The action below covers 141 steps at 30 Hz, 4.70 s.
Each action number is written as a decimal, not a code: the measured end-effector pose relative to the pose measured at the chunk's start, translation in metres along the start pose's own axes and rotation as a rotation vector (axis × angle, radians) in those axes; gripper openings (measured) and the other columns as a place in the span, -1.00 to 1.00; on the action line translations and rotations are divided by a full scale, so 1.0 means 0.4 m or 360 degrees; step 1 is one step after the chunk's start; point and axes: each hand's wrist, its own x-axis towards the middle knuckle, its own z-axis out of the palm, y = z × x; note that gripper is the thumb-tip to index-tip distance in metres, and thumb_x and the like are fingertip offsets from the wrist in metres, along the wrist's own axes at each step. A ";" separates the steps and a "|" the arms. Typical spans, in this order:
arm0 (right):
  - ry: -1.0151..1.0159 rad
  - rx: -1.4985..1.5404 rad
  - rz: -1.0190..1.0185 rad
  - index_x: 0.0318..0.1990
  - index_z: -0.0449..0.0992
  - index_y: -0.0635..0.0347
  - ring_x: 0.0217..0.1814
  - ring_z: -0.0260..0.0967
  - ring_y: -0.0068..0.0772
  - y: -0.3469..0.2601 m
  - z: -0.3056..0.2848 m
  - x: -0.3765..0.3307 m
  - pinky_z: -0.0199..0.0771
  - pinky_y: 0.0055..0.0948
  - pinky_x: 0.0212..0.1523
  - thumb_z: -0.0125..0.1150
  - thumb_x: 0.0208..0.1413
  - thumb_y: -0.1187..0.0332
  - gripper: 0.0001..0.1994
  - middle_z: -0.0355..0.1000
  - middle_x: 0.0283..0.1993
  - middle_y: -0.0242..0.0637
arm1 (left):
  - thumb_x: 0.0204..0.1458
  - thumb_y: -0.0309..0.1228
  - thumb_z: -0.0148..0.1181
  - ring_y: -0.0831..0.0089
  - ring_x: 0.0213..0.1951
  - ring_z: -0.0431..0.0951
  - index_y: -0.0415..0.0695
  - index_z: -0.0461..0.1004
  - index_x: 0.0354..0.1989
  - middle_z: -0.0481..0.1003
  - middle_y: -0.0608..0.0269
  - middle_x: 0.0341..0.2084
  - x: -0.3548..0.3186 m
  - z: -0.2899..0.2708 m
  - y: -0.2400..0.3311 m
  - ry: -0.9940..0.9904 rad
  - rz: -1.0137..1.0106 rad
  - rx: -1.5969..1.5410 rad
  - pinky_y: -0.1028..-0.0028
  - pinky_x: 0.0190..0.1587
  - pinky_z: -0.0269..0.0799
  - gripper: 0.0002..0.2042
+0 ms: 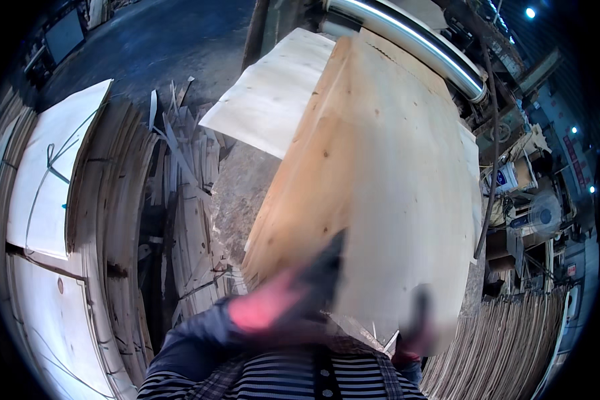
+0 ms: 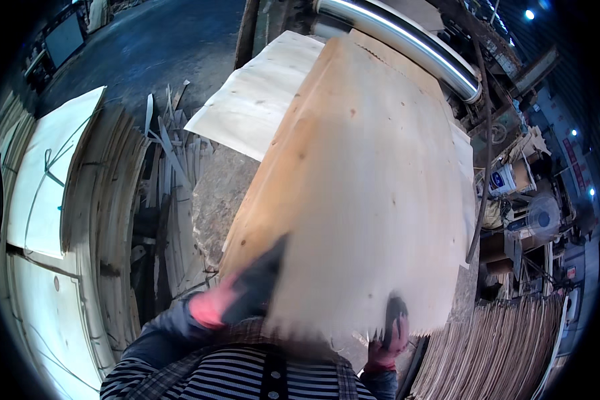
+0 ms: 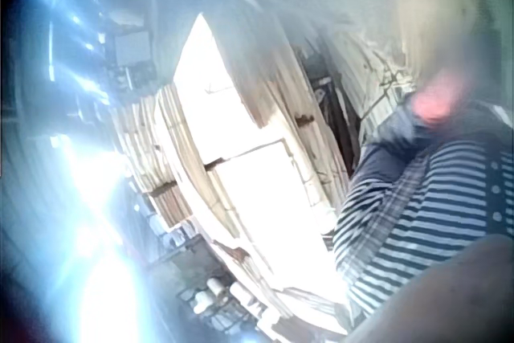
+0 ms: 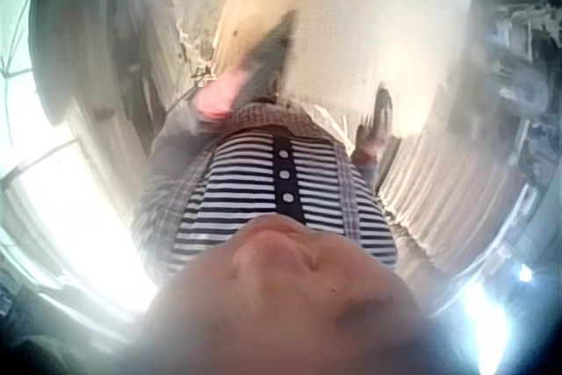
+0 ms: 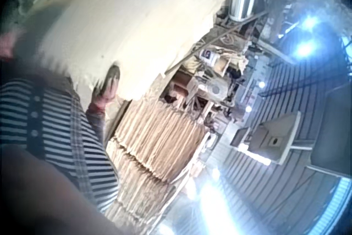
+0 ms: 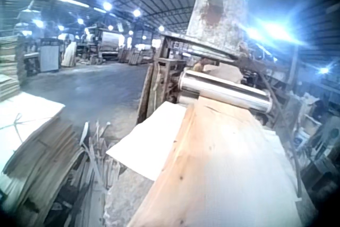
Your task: The person feeds large sheets of wood veneer through a roller machine, then stacks the processed sheets on a pile to the right. The person repeatedly picks up new sheets, guides them through the machine, and places them on the growing stack.
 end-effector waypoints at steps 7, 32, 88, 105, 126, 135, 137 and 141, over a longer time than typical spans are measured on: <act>-0.0281 -0.0373 -0.0235 -0.18 0.44 0.05 -0.06 0.24 -0.10 -0.047 0.018 0.180 0.18 -0.14 0.01 0.28 -0.55 0.29 -0.46 0.31 -0.12 -0.17 | -0.23 -0.46 0.09 0.02 0.05 0.17 -0.31 -0.02 0.13 0.15 -0.17 0.01 -0.055 -0.246 -0.274 0.0489 0.0306 0.2301 0.24 0.06 0.10 -0.33; -0.0482 -0.0054 -0.0371 0.15 0.09 0.10 0.29 -0.23 -0.05 0.027 0.327 0.525 -0.37 0.00 0.24 -0.01 -0.08 -0.01 -0.36 -0.04 0.21 -0.09 | -0.03 -0.37 0.05 0.67 -0.56 0.37 -0.19 0.36 -0.09 0.45 0.33 -0.48 0.053 -0.313 -0.124 0.0703 -0.0688 0.0689 0.70 -0.57 0.24 -0.69; -0.0776 -0.0091 -0.0123 0.09 0.13 0.24 0.21 -0.12 0.15 -0.007 0.170 0.073 -0.15 -0.01 0.20 0.30 -0.37 0.09 -0.20 -0.04 0.17 0.07 | -0.04 -0.26 0.08 0.75 -0.76 0.16 -0.14 0.33 -0.22 0.24 0.46 -0.68 0.104 -0.368 -0.112 0.0238 -0.0978 -0.0622 0.74 -0.76 0.04 -0.73; -0.0190 -0.0274 -0.0372 -0.23 0.44 0.13 -0.10 0.26 -0.02 -0.021 0.006 0.198 0.22 -0.09 -0.05 0.26 -0.53 0.28 -0.50 0.32 -0.16 -0.15 | -0.04 -0.43 0.02 0.00 0.10 0.12 -0.22 0.00 0.14 0.08 -0.16 0.08 -0.039 -0.447 -0.301 0.0609 0.0190 0.2640 0.27 0.08 0.13 -0.46; -0.0453 -0.0210 -0.0428 0.12 0.11 0.18 0.25 -0.14 -0.04 0.086 0.354 0.563 -0.25 -0.10 0.24 0.09 -0.11 0.08 -0.36 0.00 0.18 -0.05 | 0.02 -0.48 -0.01 0.55 -0.08 0.30 -0.26 0.15 0.08 0.32 0.22 -0.07 -0.071 -0.298 -0.223 0.0799 -0.0506 0.0661 0.60 -0.05 0.20 -0.59; -0.0734 -0.0202 -0.0434 0.05 0.24 0.09 0.19 -0.07 0.17 0.101 0.185 -0.066 -0.03 -0.01 0.14 0.26 -0.41 0.15 -0.29 0.02 0.15 0.02 | -0.03 -0.46 0.06 0.56 -0.17 0.36 -0.26 0.29 -0.04 0.37 0.23 -0.15 0.038 -0.092 0.015 0.0460 -0.0486 0.0441 0.57 -0.10 0.26 -0.66; -0.0493 -0.0136 -0.0305 0.03 0.25 0.09 0.17 -0.03 0.16 0.106 0.160 -0.093 0.02 -0.02 0.12 0.22 -0.37 0.21 -0.36 0.05 0.13 0.02 | -0.06 -0.47 0.09 0.56 -0.19 0.36 -0.25 0.27 -0.01 0.37 0.23 -0.17 0.067 0.026 0.073 0.0387 -0.0453 0.0552 0.58 -0.12 0.26 -0.62; -0.0034 0.0474 0.0306 0.02 0.24 0.31 0.13 0.10 -0.04 0.041 0.024 -0.060 0.09 -0.20 0.12 -0.09 0.03 0.20 -0.55 0.15 0.09 -0.02 | -0.07 -0.44 0.11 0.55 -0.14 0.34 -0.25 0.22 0.02 0.35 0.20 -0.13 0.035 0.031 0.038 0.0045 -0.0472 0.0439 0.54 -0.12 0.27 -0.56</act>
